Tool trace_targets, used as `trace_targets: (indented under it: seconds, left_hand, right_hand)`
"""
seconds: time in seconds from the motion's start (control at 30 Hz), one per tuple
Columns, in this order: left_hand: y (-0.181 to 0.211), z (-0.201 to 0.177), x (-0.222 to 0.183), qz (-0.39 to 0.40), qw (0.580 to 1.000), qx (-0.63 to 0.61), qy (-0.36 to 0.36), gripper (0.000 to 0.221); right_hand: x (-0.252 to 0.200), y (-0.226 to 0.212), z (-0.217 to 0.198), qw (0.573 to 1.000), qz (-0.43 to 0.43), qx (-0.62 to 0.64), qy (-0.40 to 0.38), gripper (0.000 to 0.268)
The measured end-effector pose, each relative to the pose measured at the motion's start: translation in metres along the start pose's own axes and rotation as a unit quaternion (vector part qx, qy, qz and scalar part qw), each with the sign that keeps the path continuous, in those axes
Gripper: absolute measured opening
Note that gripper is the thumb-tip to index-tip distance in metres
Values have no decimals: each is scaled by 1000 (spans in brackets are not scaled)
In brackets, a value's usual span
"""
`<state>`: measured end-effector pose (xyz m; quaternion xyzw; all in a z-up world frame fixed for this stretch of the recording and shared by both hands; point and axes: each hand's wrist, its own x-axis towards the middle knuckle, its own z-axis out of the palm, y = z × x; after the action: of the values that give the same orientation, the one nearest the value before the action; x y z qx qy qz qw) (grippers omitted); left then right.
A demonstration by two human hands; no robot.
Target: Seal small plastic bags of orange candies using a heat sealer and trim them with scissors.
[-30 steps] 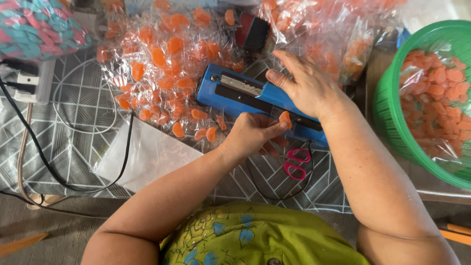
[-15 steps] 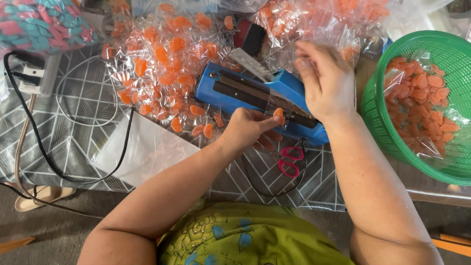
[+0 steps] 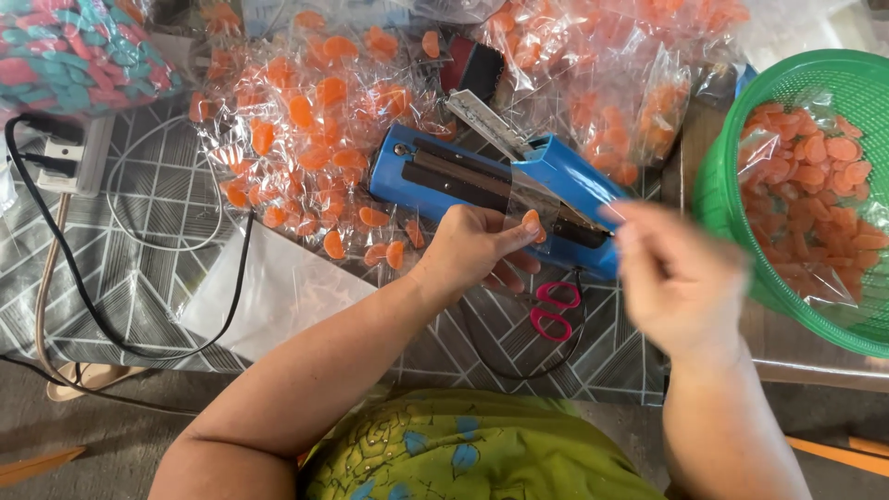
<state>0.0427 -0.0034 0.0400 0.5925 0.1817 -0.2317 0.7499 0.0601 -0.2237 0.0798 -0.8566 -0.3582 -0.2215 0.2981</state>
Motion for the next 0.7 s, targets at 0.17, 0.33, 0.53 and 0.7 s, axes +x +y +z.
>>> trace_targets:
  seconds: [0.17,0.33,0.53,0.7]
  left_hand:
    - [-6,1,-3,-10,1000,10,-4,30]
    - [-20,3,1,88,996,8,9,43]
    - [-26,2,8,98,995,30,16,36]
    - [-7,3,-2,98,995,22,20,40]
  right_hand:
    - [-7,-21,29,930,84,-252,-253,52]
    - [31,-49,38,819,272,-195,-466,70]
    - [15,-24,70,882,182,-195,-388,69]
    - [4,-29,47,889,226,-205,-342,62]
